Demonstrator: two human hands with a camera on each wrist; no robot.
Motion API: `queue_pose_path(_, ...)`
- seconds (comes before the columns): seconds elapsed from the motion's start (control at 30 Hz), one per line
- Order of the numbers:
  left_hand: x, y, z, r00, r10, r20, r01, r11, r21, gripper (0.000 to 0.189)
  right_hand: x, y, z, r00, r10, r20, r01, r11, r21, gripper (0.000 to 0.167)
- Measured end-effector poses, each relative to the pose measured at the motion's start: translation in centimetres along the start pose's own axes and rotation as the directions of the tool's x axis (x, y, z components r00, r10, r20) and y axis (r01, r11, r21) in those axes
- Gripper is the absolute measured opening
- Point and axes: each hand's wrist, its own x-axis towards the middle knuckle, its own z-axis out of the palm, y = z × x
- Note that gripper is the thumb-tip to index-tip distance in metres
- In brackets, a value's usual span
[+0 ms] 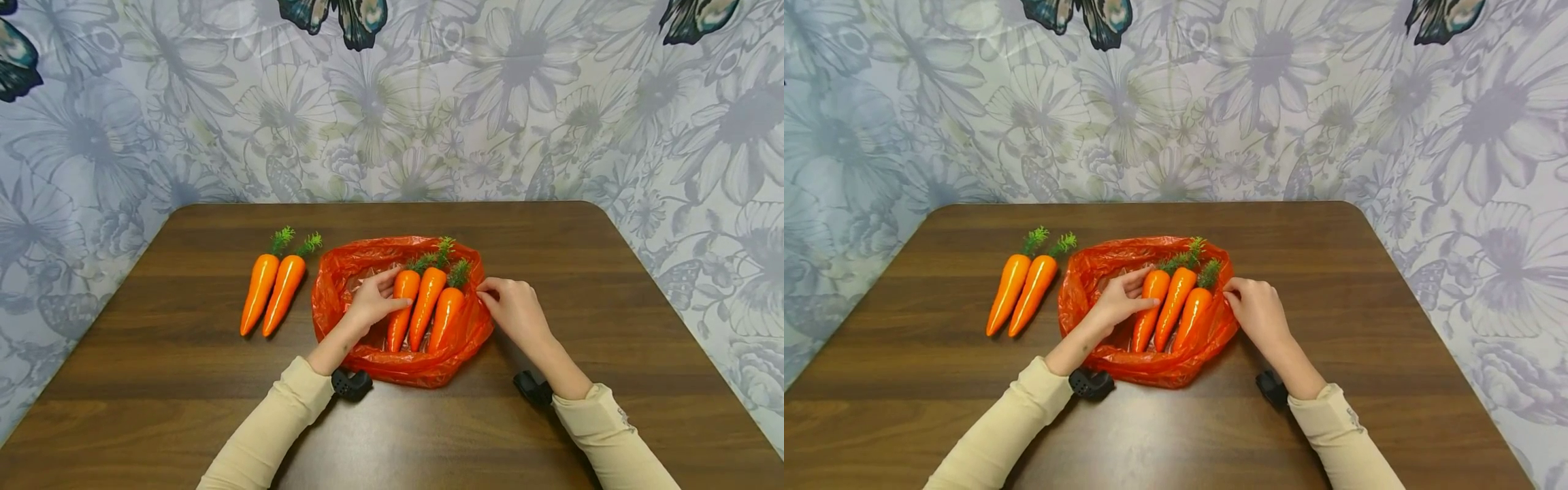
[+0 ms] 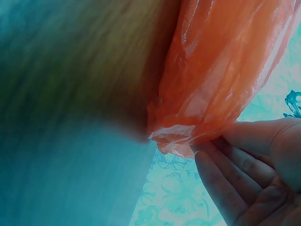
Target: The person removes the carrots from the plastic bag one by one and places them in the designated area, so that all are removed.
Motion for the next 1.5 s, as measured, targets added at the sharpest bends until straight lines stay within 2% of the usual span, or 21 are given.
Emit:
queue_pose_path(0.2, -1.2, 1.9, 0.2, 1.000, 0.019, -0.003, -0.019, 1.000, 0.000, 0.066, 0.1, 0.0, 0.0, 1.000, -0.003, 0.003, 0.003, 1.000, 0.002, 0.005)
queue_pose_path(0.27, -1.3, 2.0, 0.3, 1.000, 0.027, -0.008, -0.027, 1.000, 0.006, 0.065, 0.1, 0.0, 0.0, 1.000, -0.003, 0.006, 0.003, 1.000, 0.004, 0.005)
queue_pose_path(0.5, 0.2, -0.5, 0.0, 0.998, 0.035, -0.054, -0.034, 0.999, 0.017, 0.066, 0.0, 0.0, 0.0, 1.000, 0.006, 0.009, -0.006, 1.000, 0.001, 0.005)
queue_pose_path(0.67, 0.1, -0.3, -0.1, 0.998, 0.012, -0.061, -0.014, 0.999, -0.035, 0.066, 0.0, 0.0, -0.1, 1.000, 0.003, 0.014, -0.003, 1.000, 0.009, 0.005)
queue_pose_path(0.9, -0.1, 0.3, -0.3, 0.999, 0.017, -0.045, -0.021, 0.995, -0.100, 0.067, 0.0, -0.1, -0.1, 1.000, 0.009, 0.016, -0.009, 1.000, 0.010, 0.005)
queue_pose_path(1.23, -0.4, 1.1, -1.1, 0.996, 0.056, -0.066, -0.064, 0.990, -0.123, 0.067, 0.0, -0.2, -0.3, 1.000, 0.016, 0.018, -0.016, 1.000, 0.015, 0.006)
queue_pose_path(1.5, -1.0, 2.4, -1.7, 0.994, 0.020, -0.103, -0.037, 0.987, -0.158, 0.065, -0.1, -0.3, -0.3, 1.000, 0.020, 0.024, -0.020, 1.000, 0.017, 0.006)
